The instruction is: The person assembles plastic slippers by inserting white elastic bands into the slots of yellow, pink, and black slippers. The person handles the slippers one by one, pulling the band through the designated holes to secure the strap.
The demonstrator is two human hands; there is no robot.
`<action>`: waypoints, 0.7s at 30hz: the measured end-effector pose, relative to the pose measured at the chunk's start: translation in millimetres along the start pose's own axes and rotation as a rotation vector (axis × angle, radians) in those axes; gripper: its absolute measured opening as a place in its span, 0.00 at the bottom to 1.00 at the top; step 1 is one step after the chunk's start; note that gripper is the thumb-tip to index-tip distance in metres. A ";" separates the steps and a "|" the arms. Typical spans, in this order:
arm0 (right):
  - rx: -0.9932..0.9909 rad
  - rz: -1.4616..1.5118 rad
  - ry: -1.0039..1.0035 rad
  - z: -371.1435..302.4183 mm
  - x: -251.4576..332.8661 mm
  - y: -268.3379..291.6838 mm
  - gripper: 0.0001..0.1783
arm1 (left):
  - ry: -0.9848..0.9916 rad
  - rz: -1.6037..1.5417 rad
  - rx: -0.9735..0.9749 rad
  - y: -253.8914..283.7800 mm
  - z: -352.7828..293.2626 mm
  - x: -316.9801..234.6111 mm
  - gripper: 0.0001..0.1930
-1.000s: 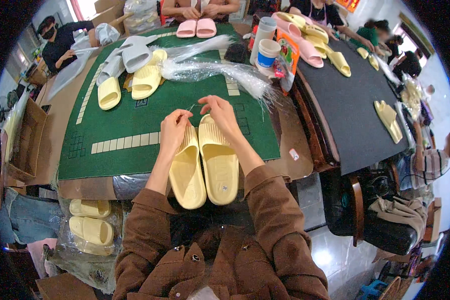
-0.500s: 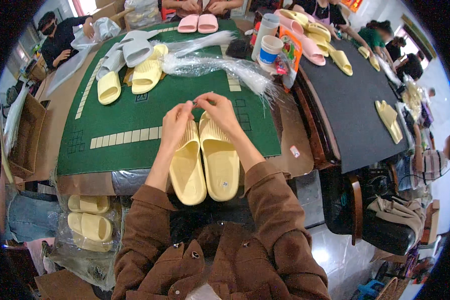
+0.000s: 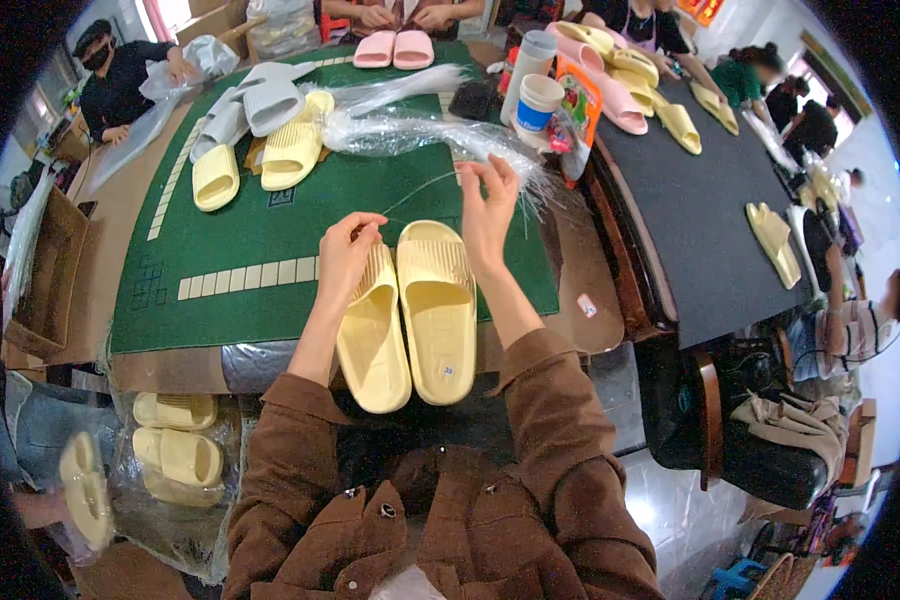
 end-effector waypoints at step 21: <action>-0.473 -0.357 0.528 68.8 111.2 250.5 0.10 | -0.613 0.512 0.040 -9.3 -55.9 -55.7 0.15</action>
Point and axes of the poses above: each hand's wrist, its own z-axis towards the middle knuckle, its own y-axis out of the back of the hand, x = y × z, the point moved 3 cm from there along z, towards the middle knuckle, and after that the axes turned 1 degree about y, right-handed, at the moved point
